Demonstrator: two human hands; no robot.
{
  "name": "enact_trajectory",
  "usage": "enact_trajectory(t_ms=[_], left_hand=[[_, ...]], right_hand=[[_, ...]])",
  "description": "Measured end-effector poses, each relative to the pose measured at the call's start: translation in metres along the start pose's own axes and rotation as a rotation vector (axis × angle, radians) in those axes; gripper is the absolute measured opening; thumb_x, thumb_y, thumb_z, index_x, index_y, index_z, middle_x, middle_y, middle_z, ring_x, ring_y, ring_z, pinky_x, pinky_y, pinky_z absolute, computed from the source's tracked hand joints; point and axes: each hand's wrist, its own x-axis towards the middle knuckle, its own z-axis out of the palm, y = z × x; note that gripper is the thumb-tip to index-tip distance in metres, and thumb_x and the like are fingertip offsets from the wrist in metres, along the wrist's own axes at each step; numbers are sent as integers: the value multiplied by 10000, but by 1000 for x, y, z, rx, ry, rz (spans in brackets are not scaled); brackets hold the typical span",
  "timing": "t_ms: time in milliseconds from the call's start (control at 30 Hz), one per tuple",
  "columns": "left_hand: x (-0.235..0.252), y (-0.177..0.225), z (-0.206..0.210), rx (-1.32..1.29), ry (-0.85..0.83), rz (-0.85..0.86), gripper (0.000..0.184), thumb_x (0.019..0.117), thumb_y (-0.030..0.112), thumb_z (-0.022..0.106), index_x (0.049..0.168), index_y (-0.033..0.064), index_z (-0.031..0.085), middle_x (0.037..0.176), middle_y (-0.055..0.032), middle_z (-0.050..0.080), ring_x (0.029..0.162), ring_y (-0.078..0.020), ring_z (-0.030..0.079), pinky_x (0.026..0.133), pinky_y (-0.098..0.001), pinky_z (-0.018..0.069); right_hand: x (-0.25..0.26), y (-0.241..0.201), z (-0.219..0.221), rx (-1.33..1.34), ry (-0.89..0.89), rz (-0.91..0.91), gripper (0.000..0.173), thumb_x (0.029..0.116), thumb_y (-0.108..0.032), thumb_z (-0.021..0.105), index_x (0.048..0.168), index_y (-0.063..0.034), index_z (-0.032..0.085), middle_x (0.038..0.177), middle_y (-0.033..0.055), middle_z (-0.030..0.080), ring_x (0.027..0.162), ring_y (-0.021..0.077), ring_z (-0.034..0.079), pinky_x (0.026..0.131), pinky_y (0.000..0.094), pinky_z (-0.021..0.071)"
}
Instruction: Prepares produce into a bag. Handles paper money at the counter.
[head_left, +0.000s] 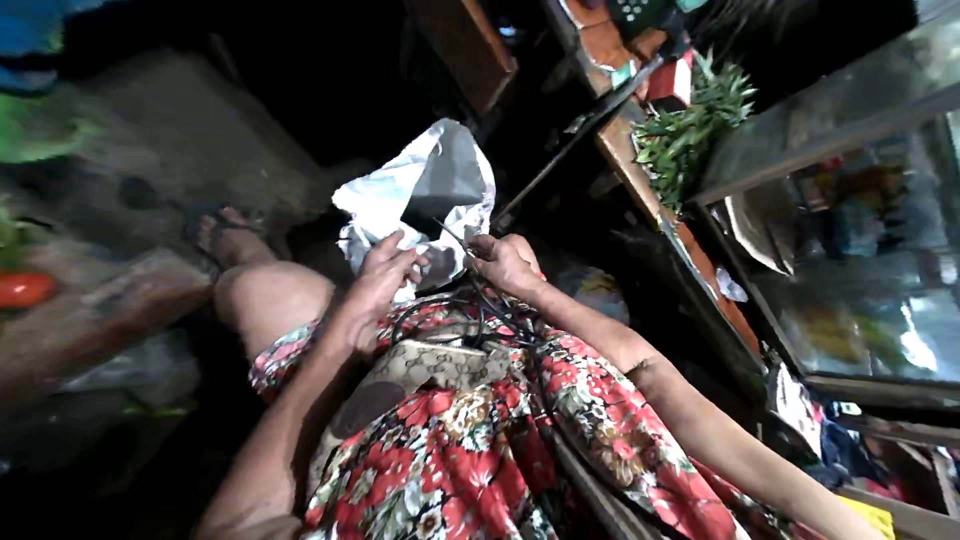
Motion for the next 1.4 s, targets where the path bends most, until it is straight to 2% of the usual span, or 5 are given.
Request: enact_trajectory(t_ms=[367,433,600,900,1400], left_hand=[[15,-4,0,30,83,-29,424,1050,131,534,1466,69,481,900,-64,653,644,-82,549,593,-242,462],[17,-6,0,38,86,-28,417,1041,124,545,1451,68,494,883,-53,654,635,-72,559,583,-233,473],[19,-6,-1,45,91,-56,407,1039,100,556,1442,69,508,880,-65,639,633,-74,564,582,-222,474],[21,-4,0,58,88,-69,413,1002,77,576,1405,14,510,851,-33,619,613,-51,570,565,-198,489],[30,-5,3,70,97,-82,369,1014,83,575,1374,12,531,818,-26,623,599,-52,582,551,-200,498]], right_hand=[[-14,-7,-137,-331,590,-147,354,982,-85,608,1310,46,602,1130,185,699,981,234,697,916,407,576],[-12,-3,-173,-442,720,-115,288,995,-111,581,1249,11,635,1029,161,708,913,252,695,861,447,574],[-8,15,-239,-704,781,136,347,1019,-179,554,1350,-90,610,1217,186,692,1108,383,679,950,597,530],[-3,32,-281,-853,580,267,360,1002,-129,547,1356,-107,608,1232,225,672,1146,437,651,946,649,513],[-14,41,-290,-597,1011,51,351,1013,-166,547,1325,-16,605,1187,201,693,1076,344,688,958,521,535]])
